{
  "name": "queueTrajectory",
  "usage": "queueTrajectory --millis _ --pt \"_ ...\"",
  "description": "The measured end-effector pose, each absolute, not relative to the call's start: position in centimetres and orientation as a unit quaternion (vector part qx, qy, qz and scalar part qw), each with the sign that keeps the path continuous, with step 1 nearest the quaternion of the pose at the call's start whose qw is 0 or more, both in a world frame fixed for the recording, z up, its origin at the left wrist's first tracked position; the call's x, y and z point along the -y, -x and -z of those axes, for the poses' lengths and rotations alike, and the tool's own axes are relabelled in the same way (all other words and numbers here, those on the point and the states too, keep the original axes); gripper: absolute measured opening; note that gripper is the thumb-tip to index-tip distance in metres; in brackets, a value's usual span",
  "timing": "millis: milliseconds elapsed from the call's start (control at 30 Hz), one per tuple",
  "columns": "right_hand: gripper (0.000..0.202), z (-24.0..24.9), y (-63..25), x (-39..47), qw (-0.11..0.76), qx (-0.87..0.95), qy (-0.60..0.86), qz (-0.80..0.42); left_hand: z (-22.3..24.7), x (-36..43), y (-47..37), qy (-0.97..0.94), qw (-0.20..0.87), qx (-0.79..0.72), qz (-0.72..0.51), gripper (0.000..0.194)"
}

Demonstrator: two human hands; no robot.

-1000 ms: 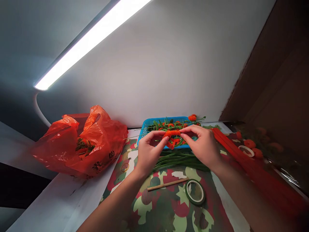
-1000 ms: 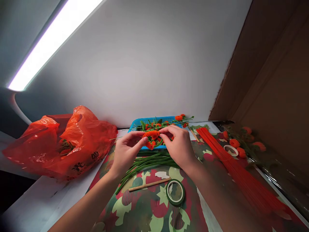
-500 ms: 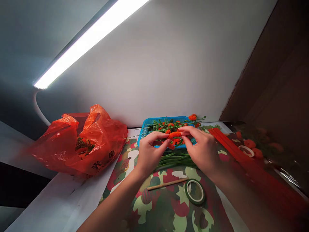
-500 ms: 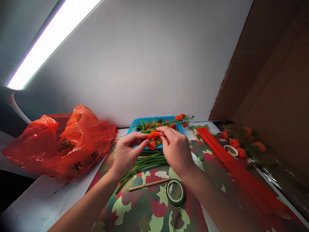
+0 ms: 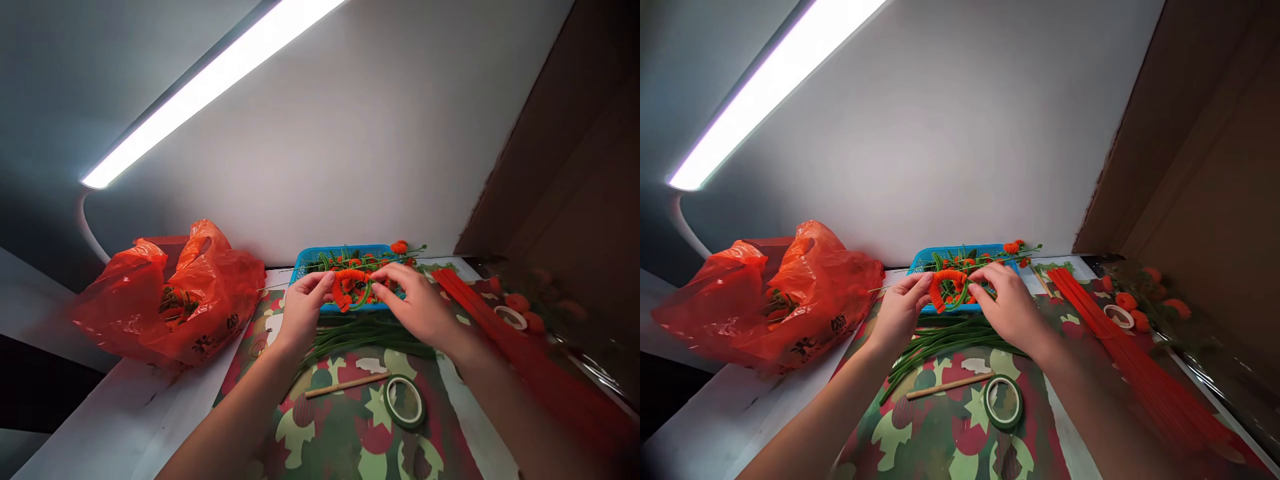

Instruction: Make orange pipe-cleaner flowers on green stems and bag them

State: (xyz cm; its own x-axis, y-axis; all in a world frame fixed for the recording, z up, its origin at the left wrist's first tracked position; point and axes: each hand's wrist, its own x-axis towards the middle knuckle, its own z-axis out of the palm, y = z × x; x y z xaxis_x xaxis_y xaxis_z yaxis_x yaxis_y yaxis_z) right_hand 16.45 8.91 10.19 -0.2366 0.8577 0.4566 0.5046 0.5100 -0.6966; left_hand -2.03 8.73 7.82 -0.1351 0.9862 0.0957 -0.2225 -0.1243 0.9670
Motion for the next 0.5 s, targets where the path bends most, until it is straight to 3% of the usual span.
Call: queueTrajectory --millis 100,300,500 --pt "0.032 -10.4 -16.6 -8.8 0.334 0.78 0.445 -0.286 -7.7 -8.9 2.2 -0.429 0.483 -0.447 -0.619 0.027" --pt "0.028 -10.4 -16.6 -8.6 0.226 0.762 0.419 -0.439 -8.3 -9.7 3.4 -0.396 0.436 -0.462 -0.662 0.032" --pt "0.028 -10.3 -16.6 -8.8 0.21 0.746 0.402 -0.489 -8.6 -10.5 4.6 -0.342 0.406 -0.463 -0.71 0.04"
